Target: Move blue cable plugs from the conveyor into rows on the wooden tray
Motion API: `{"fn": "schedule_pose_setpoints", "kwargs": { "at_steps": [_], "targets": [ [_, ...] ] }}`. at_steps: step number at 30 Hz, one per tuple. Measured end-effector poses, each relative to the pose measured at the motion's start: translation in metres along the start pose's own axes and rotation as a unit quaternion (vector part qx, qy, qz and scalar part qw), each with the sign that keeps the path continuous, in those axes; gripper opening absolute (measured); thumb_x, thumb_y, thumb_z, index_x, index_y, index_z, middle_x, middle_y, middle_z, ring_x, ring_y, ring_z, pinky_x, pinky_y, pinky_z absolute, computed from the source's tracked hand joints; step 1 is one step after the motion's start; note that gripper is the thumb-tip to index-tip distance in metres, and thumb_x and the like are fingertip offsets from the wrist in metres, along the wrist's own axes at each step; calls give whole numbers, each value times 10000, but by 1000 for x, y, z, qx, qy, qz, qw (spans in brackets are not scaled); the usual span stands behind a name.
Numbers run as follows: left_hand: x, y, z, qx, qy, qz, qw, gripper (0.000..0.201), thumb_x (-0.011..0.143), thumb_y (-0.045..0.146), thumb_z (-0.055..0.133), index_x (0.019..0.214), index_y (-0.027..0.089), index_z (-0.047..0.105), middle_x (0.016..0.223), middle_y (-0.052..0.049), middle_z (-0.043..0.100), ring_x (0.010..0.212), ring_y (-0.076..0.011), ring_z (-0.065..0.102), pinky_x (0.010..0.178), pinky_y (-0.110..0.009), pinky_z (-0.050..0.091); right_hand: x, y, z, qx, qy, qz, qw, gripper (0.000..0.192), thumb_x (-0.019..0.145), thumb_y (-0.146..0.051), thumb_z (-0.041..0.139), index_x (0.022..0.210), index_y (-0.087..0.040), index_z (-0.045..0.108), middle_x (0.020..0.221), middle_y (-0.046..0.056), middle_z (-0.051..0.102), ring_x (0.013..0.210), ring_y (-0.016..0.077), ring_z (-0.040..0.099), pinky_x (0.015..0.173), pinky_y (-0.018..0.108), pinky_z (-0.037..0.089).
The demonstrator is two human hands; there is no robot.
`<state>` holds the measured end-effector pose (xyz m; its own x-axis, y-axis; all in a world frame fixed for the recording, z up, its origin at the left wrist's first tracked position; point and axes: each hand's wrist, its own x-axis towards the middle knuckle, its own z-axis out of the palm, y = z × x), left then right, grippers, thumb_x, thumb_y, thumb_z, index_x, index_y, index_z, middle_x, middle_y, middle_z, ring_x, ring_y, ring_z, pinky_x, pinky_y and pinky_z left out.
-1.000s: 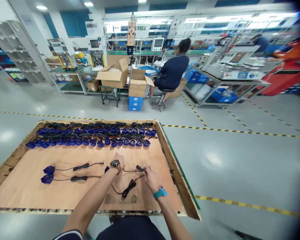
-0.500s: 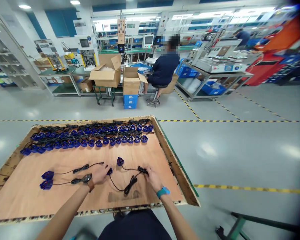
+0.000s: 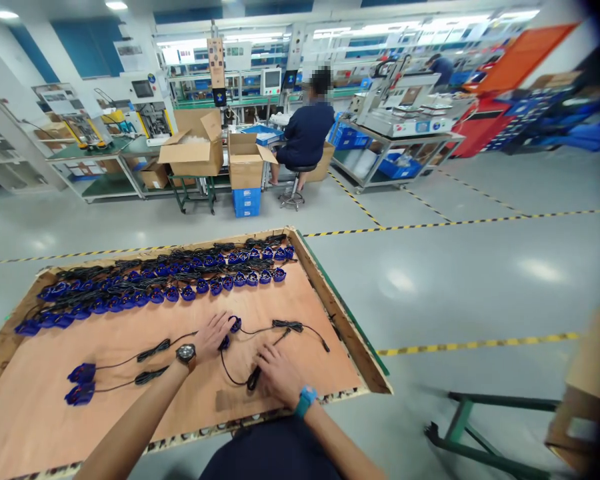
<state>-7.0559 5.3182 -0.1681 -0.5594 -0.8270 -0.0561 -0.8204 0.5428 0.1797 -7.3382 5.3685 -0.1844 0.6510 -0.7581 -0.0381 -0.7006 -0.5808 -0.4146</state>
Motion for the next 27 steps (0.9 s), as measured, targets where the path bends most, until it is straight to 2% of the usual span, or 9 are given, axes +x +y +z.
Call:
{"fn": "schedule_pose_setpoints", "kwargs": {
  "at_steps": [3, 5, 7, 10, 15, 19, 23, 25, 27],
  "targets": [
    [13, -2, -1, 13, -50, 79, 995, 923, 702, 205, 627, 1544, 215, 248, 1644, -116, 221, 1513, -336, 170, 1230, -544, 164, -9, -6, 8, -37, -56, 10, 998, 354, 848, -166, 495, 1179, -179, 621, 1258, 113, 589, 1245, 304, 438, 1074, 469, 342],
    [23, 0, -3, 13, -80, 102, 992, 863, 719, 235, 640, 1515, 219, 307, 1614, -146, 267, 1490, -356, 213, 1203, -568, 210, -16, 1, 3, -62, -66, 46, 995, 288, 865, -173, 489, 1116, -158, 629, 1181, 127, 607, 1148, 303, 485, 1019, 470, 369],
    [30, 5, -4, 7, -84, 92, 992, 780, 738, 266, 655, 1466, 196, 382, 1544, -184, 348, 1445, -361, 284, 1178, -561, 262, -21, 15, -7, -76, -56, 87, 992, 272, 874, -166, 485, 1105, -149, 629, 1170, 135, 608, 1108, 305, 495, 969, 456, 385],
    [33, 15, -6, -27, -51, 47, 997, 670, 733, 324, 698, 1354, 180, 492, 1451, -195, 413, 1363, -349, 368, 1159, -524, 317, -17, 41, -28, -94, -11, 138, 986, 315, 884, -112, 454, 1148, -146, 623, 1180, 146, 604, 1108, 294, 493, 954, 430, 376],
    [25, 34, 1, -88, -6, -7, 996, 587, 717, 298, 688, 1277, 203, 537, 1478, -152, 364, 1384, -325, 334, 1166, -466, 336, 16, 67, -56, -75, 46, 179, 980, 351, 949, -98, 376, 1149, -188, 649, 1187, 128, 630, 1160, 258, 501, 1008, 388, 354],
    [15, 63, 22, -54, 32, -125, 990, 617, 791, 286, 596, 1377, 128, 488, 1495, -220, 348, 1403, -375, 320, 1159, -530, 319, 30, 65, -55, -49, 89, 278, 955, 404, 975, -93, 294, 1148, -158, 653, 1090, 153, 678, 1069, 236, 592, 971, 385, 403],
    [6, 97, 44, -23, 74, -239, 968, 637, 861, 336, 541, 1444, 99, 444, 1514, -250, 343, 1413, -416, 309, 1133, -551, 331, 28, 58, -44, 20, 97, 399, 912, 480, 1031, -326, 311, 944, -63, 703, 909, 213, 707, 869, 288, 685, 789, 400, 493],
    [1, 108, 48, -25, 72, -265, 961, 664, 863, 389, 551, 1458, 115, 440, 1527, -236, 345, 1413, -419, 314, 1130, -542, 337, 30, 56, -43, 56, 92, 411, 905, 510, 1021, -435, 383, 858, -71, 700, 817, 170, 707, 779, 262, 693, 718, 376, 512],
    [-5, 114, 48, -36, 62, -274, 959, 671, 866, 433, 548, 1455, 128, 450, 1539, -226, 342, 1419, -409, 315, 1136, -536, 331, 33, 54, -46, 86, 107, 397, 908, 443, 986, -483, 494, 915, -91, 689, 856, 106, 705, 798, 206, 683, 750, 353, 534]
  ]
}}
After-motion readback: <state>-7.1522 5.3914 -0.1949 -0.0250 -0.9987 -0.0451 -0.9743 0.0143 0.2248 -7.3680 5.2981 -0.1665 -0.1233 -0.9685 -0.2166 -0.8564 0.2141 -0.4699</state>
